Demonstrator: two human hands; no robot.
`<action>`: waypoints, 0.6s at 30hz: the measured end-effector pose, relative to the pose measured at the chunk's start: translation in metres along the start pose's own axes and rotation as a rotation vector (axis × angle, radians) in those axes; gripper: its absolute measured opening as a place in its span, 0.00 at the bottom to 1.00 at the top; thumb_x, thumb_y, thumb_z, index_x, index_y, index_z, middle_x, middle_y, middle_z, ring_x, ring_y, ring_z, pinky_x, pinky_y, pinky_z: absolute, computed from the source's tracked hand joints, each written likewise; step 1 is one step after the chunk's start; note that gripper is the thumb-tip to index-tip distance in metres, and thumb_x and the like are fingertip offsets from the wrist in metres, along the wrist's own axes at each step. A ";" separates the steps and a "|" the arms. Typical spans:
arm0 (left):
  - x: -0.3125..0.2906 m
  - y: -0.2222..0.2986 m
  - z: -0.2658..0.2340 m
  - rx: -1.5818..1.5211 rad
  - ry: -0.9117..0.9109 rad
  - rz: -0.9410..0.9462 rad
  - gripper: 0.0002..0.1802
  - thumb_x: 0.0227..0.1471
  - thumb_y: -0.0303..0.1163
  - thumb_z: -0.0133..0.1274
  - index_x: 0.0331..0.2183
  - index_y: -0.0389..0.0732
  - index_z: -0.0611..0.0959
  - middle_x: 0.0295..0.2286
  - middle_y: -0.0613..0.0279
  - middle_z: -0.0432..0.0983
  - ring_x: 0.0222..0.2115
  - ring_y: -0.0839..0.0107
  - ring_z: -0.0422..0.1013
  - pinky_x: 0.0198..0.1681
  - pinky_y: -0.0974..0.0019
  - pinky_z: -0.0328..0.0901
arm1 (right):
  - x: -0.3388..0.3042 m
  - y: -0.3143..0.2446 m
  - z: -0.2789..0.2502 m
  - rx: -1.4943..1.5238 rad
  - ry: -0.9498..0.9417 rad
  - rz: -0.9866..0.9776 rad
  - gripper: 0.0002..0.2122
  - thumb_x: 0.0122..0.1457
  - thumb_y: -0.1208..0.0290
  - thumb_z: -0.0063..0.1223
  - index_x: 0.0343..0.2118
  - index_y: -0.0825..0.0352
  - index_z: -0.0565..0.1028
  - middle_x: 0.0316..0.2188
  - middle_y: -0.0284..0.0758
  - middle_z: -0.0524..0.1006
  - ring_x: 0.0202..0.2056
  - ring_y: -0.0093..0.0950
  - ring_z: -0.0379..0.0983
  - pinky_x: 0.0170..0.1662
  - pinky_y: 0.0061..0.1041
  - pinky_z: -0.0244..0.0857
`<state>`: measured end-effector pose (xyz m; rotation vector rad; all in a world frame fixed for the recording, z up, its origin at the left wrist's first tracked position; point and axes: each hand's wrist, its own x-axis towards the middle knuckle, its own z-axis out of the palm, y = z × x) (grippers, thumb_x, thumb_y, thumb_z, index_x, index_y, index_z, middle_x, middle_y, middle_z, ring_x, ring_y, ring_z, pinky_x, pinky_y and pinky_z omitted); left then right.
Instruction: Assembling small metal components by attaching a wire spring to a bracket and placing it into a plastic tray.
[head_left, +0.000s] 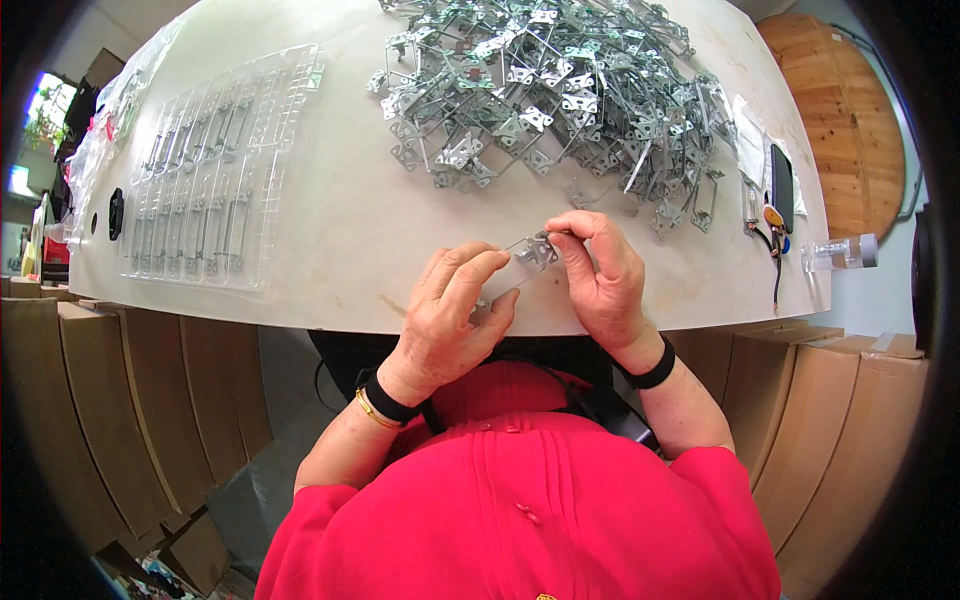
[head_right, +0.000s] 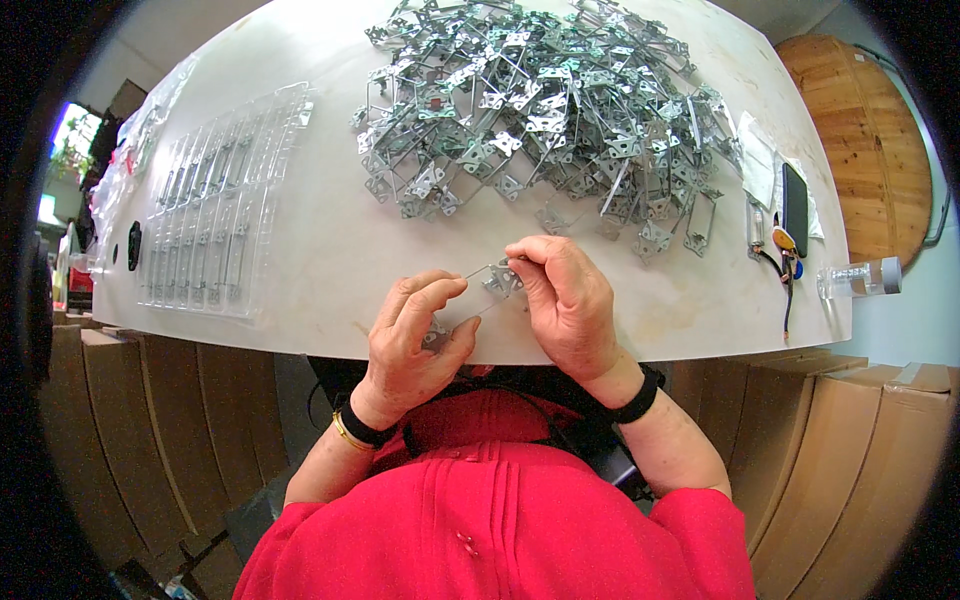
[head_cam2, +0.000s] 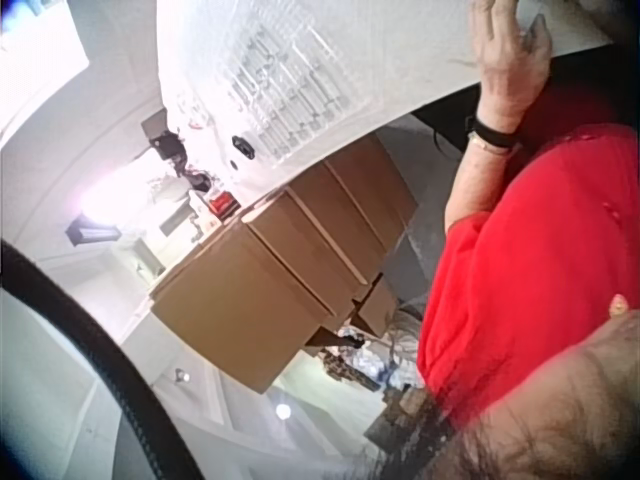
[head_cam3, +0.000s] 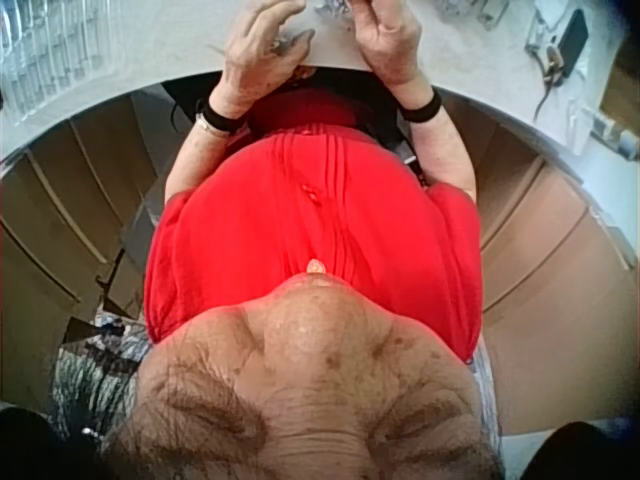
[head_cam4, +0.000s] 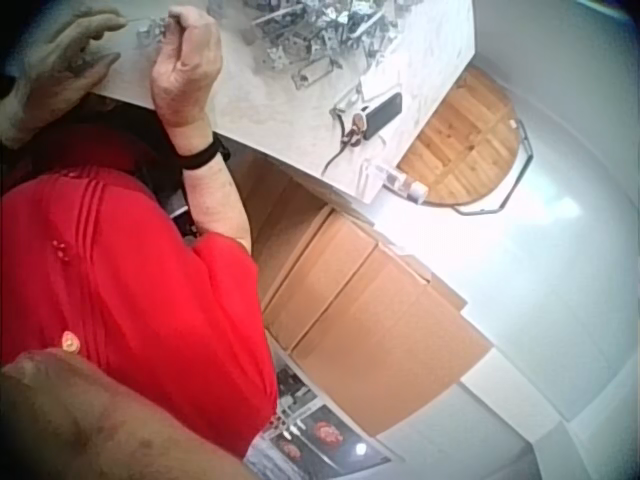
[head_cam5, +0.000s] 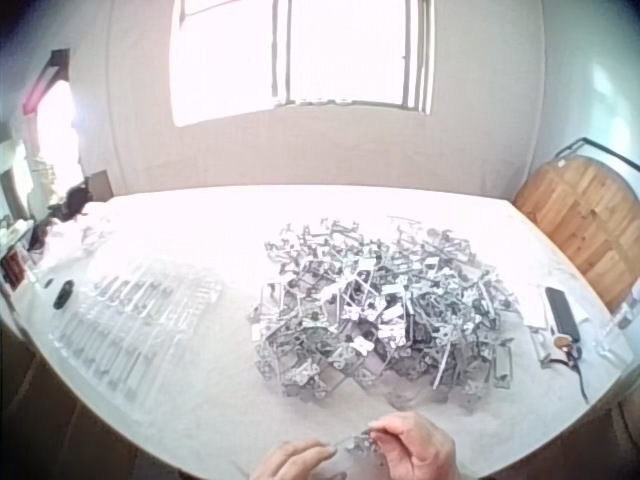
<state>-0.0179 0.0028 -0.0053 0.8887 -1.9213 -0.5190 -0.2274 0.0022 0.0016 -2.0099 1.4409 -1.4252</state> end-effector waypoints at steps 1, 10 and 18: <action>0.000 0.000 0.000 -0.004 -0.002 -0.002 0.28 0.41 0.18 0.68 0.48 0.36 0.81 0.42 0.50 0.80 0.40 0.55 0.78 0.44 0.59 0.74 | 0.000 -0.001 -0.001 0.000 -0.017 0.037 0.07 0.62 0.80 0.63 0.41 0.67 0.78 0.36 0.38 0.81 0.34 0.36 0.79 0.38 0.30 0.73; 0.000 0.001 -0.001 -0.011 -0.006 -0.012 0.28 0.41 0.17 0.68 0.48 0.35 0.81 0.43 0.49 0.80 0.40 0.55 0.78 0.44 0.59 0.74 | 0.002 -0.001 -0.001 -0.006 -0.009 -0.012 0.07 0.62 0.81 0.63 0.41 0.67 0.78 0.35 0.39 0.81 0.35 0.36 0.79 0.39 0.30 0.74; 0.001 0.000 0.000 -0.014 -0.008 -0.005 0.28 0.41 0.17 0.68 0.47 0.35 0.81 0.42 0.49 0.80 0.40 0.55 0.78 0.44 0.59 0.74 | 0.002 0.000 -0.001 -0.004 -0.010 -0.008 0.07 0.62 0.80 0.64 0.41 0.66 0.79 0.35 0.39 0.81 0.35 0.36 0.79 0.38 0.30 0.73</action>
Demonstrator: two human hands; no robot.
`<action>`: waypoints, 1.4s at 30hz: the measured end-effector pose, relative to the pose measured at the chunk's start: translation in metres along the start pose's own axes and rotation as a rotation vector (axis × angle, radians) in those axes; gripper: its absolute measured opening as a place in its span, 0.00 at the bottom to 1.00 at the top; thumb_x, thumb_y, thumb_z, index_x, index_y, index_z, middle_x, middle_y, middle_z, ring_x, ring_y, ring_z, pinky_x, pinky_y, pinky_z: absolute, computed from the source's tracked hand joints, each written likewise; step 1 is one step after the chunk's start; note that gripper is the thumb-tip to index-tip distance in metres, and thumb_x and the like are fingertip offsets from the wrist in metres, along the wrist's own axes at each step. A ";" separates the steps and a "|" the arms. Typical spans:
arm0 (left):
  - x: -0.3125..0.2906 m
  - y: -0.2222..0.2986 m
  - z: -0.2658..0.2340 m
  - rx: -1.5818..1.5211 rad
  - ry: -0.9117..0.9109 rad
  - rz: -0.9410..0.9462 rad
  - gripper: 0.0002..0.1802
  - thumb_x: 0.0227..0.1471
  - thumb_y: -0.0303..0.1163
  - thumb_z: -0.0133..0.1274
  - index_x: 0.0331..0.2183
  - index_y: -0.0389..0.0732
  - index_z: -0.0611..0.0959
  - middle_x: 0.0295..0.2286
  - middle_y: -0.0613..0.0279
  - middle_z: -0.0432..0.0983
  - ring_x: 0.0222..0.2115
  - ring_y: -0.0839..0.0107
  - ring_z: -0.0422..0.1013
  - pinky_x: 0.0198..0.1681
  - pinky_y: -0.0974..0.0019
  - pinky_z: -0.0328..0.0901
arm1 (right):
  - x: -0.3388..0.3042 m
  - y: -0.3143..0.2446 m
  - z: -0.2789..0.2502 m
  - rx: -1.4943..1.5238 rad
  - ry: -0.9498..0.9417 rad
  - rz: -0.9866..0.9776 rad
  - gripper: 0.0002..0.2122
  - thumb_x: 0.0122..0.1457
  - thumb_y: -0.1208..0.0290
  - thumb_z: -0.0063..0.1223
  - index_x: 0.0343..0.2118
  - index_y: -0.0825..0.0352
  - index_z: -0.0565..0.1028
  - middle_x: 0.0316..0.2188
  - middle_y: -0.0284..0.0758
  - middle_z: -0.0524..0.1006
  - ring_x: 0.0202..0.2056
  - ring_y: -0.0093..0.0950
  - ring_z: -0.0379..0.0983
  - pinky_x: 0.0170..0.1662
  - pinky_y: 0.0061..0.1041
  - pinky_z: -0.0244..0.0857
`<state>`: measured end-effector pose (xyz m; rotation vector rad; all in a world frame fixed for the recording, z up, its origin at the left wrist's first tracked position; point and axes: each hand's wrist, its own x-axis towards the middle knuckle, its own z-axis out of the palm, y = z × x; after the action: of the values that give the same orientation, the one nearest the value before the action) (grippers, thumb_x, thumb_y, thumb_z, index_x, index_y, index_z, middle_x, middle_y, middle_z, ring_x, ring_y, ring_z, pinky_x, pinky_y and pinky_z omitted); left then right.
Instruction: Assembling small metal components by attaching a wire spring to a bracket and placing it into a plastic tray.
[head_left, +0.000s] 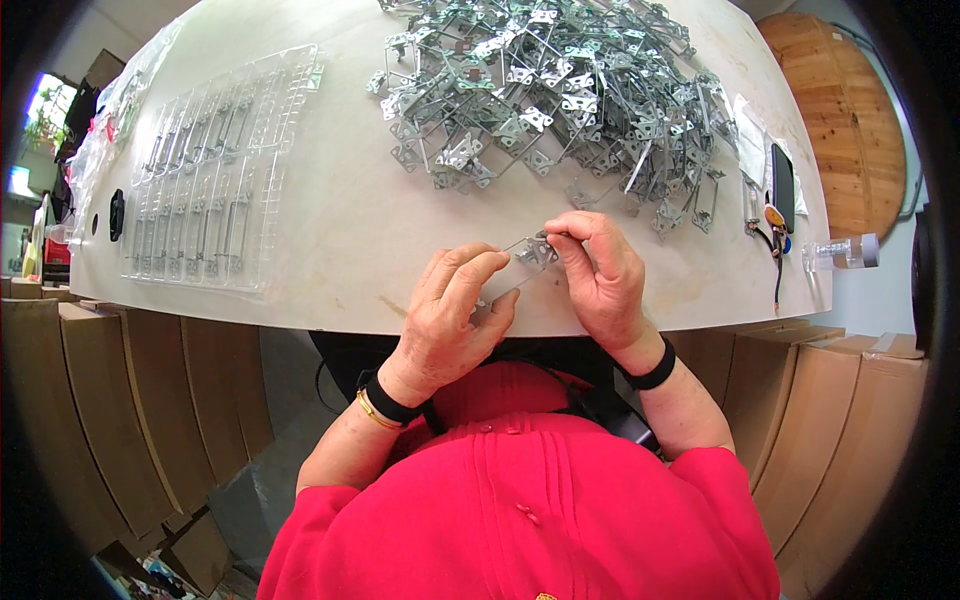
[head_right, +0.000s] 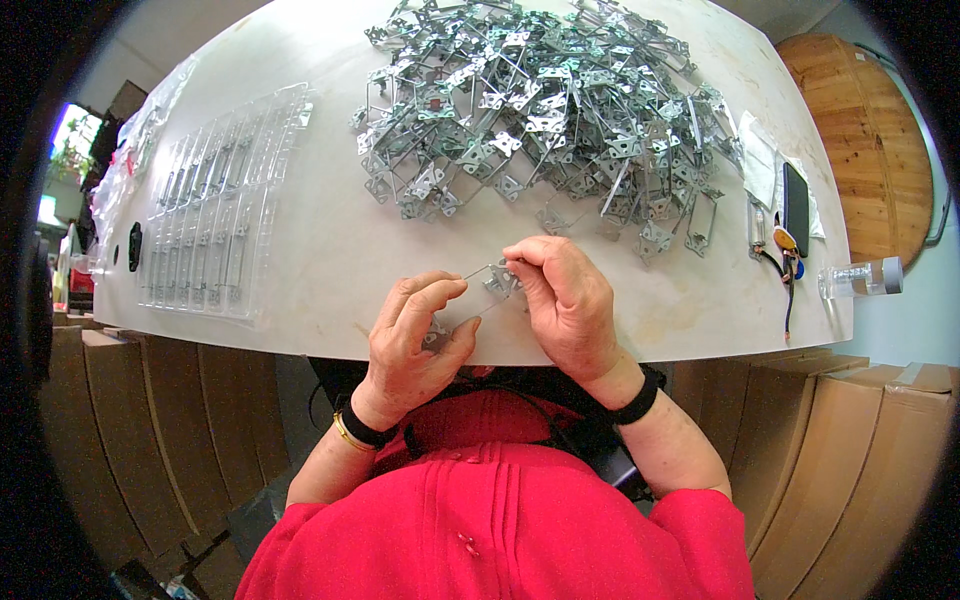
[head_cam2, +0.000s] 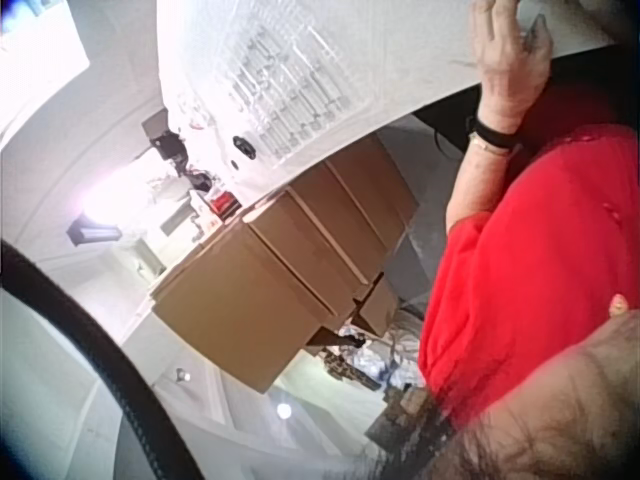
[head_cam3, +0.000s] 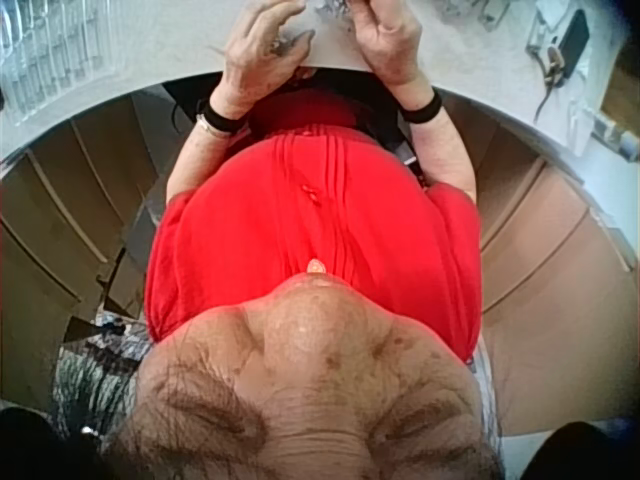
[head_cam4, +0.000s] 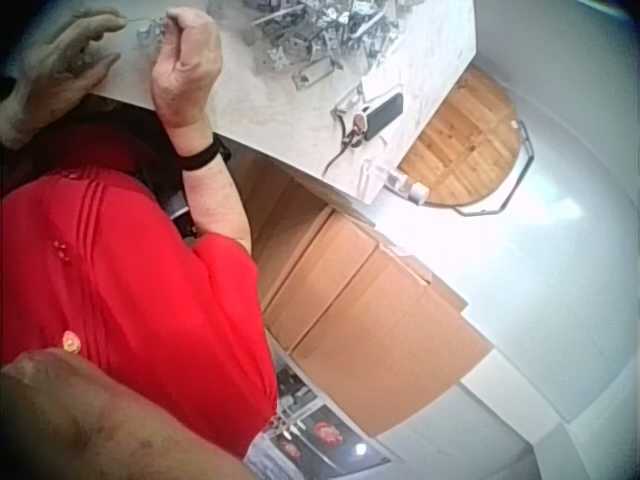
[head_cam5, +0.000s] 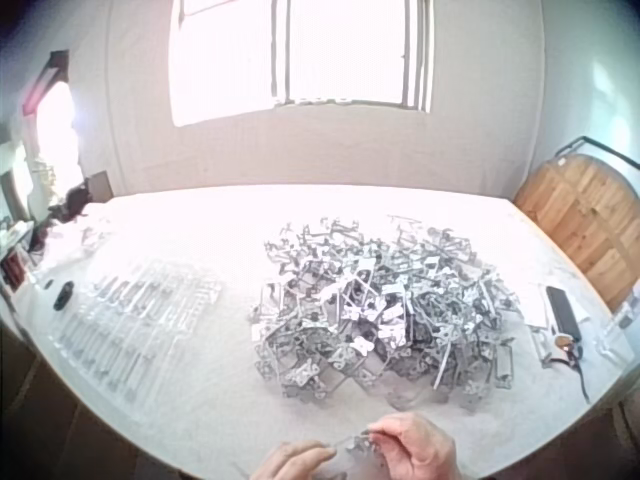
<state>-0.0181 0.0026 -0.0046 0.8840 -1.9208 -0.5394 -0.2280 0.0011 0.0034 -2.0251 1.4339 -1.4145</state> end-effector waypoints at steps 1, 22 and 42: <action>0.000 0.000 0.000 0.000 0.001 -0.003 0.28 0.41 0.17 0.68 0.47 0.35 0.81 0.42 0.50 0.80 0.40 0.55 0.78 0.44 0.59 0.74 | -0.001 0.000 0.000 0.012 -0.013 0.028 0.07 0.62 0.80 0.64 0.41 0.66 0.79 0.36 0.39 0.81 0.35 0.36 0.80 0.38 0.30 0.74; -0.003 -0.002 0.002 0.006 0.023 -0.029 0.27 0.42 0.17 0.68 0.47 0.36 0.82 0.44 0.52 0.81 0.38 0.62 0.77 0.39 0.64 0.73 | -0.001 0.000 -0.003 0.000 -0.006 -0.078 0.07 0.63 0.80 0.62 0.42 0.67 0.77 0.36 0.39 0.80 0.37 0.38 0.77 0.42 0.32 0.72; -0.004 -0.002 0.003 0.014 0.087 -0.082 0.26 0.43 0.17 0.68 0.47 0.36 0.81 0.45 0.54 0.81 0.35 0.66 0.74 0.38 0.65 0.72 | 0.002 -0.004 -0.005 -0.047 0.002 -0.102 0.08 0.61 0.84 0.60 0.42 0.67 0.78 0.36 0.39 0.80 0.37 0.39 0.78 0.41 0.33 0.72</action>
<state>-0.0188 0.0041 -0.0100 0.9828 -1.8185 -0.5280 -0.2302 0.0028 0.0096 -2.1546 1.3957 -1.4349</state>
